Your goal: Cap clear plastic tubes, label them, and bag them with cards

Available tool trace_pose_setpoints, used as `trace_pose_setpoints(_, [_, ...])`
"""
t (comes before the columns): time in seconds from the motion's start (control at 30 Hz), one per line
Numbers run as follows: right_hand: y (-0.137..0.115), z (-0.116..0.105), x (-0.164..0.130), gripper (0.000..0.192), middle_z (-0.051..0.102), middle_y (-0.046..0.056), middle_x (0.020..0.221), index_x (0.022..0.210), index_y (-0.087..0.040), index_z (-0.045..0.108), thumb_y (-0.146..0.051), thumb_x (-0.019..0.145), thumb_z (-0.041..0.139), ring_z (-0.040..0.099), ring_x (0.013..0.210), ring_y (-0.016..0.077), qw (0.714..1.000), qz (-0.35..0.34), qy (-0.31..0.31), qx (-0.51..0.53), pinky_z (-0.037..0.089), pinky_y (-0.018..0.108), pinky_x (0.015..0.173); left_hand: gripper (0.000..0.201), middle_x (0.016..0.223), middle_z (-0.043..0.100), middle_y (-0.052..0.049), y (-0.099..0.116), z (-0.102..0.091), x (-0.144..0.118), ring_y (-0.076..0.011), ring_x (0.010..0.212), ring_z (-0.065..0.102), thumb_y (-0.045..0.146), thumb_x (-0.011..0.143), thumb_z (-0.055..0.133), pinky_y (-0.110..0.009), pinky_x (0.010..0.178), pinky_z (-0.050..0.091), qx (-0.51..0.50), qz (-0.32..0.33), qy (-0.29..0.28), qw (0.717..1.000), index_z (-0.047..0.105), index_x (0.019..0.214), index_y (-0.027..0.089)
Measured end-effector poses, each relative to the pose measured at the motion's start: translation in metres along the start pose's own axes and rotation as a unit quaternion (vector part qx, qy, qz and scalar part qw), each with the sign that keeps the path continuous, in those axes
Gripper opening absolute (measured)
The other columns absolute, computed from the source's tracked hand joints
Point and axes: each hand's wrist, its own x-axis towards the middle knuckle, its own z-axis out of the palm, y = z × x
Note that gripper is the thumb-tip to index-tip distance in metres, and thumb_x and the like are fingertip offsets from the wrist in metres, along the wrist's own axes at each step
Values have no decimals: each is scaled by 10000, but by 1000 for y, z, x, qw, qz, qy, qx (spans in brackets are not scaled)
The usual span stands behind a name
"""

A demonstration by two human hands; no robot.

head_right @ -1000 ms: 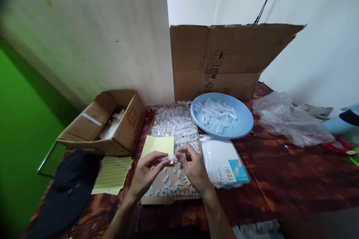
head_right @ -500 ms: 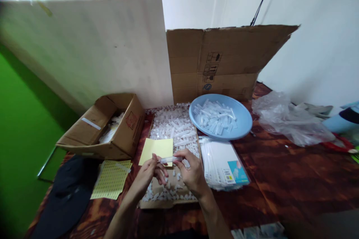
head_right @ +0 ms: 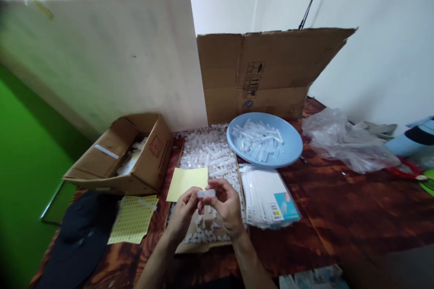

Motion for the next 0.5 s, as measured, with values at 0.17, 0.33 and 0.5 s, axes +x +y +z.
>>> trace_pose_setpoints(0.17, [-6,0,9,189,658,51,937,968,-214,723,-372,868,748,621,785,190,990,-60,-64,-114,513,313,736,465,781,675,-78,-22,-8,-1,-217,743,629,545,986,471,-321,705,511,160,24,12,987,701,878,157])
trace_pose_setpoints(0.33, [3,-22,15,223,620,7,880,1017,-243,529,-424,948,639,611,815,179,995,-37,40,-81,486,304,796,441,1372,623,-125,-45,-43,1,-323,1316,529,220,893,631,-533,1129,378,484,174,38,856,609,1333,211])
trace_pose_setpoints(0.5, [6,-38,14,273,495,-39,758,1013,-234,523,-483,948,615,459,643,142,987,-8,66,-146,395,250,610,492,1297,693,-89,-59,-54,8,-270,1223,626,16,826,498,-519,1137,399,510,180,38,840,672,1246,205])
